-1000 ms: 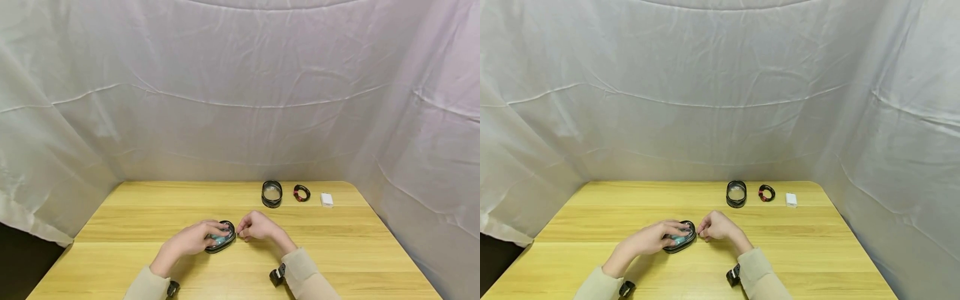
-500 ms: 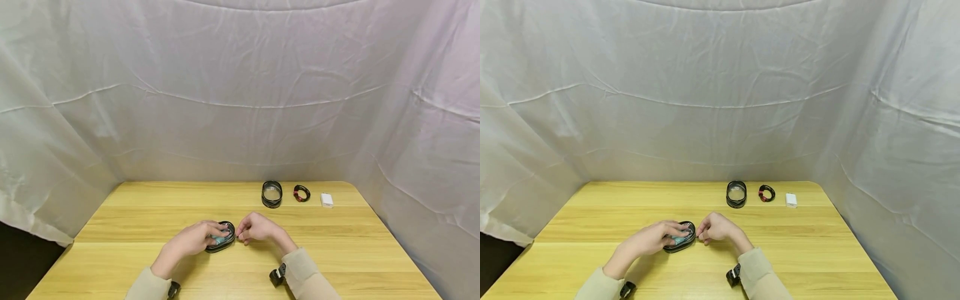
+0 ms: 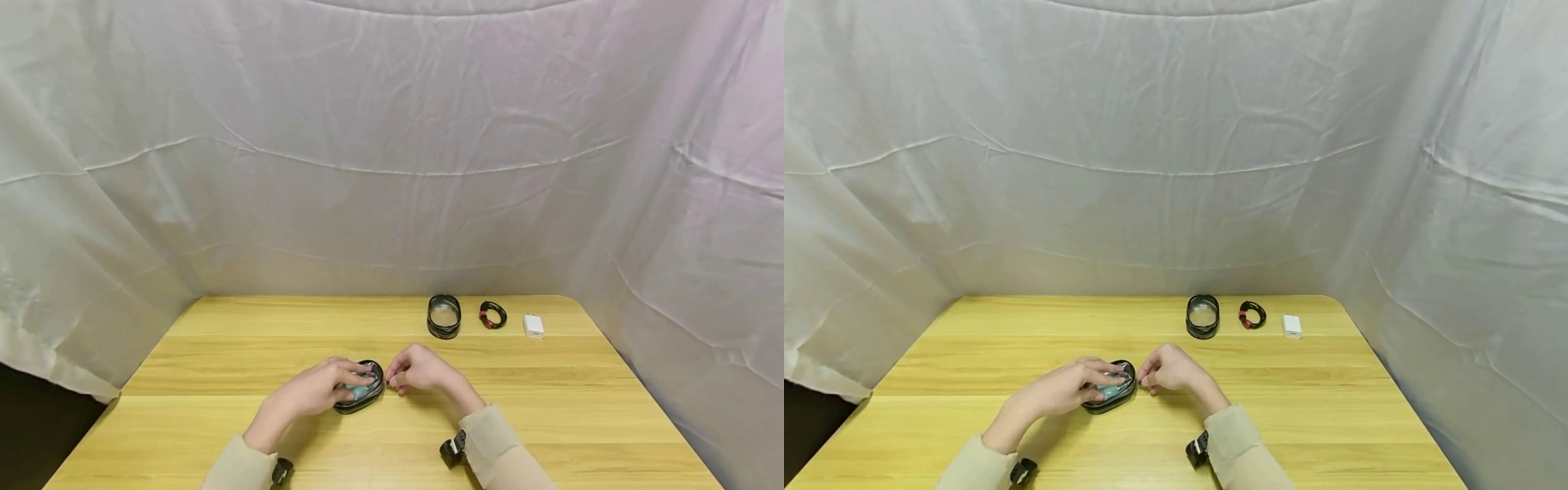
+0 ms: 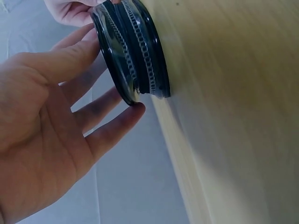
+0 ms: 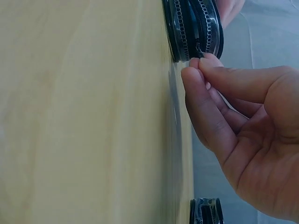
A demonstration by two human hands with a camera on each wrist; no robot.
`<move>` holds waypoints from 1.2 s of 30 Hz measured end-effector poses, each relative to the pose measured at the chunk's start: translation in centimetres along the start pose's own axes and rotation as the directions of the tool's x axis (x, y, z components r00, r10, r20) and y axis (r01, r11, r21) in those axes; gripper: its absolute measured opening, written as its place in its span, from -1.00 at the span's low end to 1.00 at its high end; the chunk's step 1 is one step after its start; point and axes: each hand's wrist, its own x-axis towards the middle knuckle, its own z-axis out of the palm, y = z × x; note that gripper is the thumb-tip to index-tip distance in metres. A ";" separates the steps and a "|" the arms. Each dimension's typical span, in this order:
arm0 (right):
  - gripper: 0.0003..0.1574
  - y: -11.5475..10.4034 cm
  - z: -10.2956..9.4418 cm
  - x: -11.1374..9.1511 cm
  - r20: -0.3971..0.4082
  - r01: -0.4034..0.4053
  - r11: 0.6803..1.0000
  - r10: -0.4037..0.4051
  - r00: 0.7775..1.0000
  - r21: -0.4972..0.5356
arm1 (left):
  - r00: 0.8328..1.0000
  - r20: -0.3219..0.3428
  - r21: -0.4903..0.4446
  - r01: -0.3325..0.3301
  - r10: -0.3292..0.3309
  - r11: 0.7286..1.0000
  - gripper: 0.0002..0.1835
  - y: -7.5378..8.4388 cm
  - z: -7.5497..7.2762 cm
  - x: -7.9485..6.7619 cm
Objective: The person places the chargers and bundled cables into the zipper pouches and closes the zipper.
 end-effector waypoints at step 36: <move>-0.89 -0.2 0.3 0.3 -0.047 -0.013 1.000 0.013 0.999 -0.005 | 0.999 0.020 -0.038 -0.034 0.035 0.999 -0.54 0.0 0.9 0.5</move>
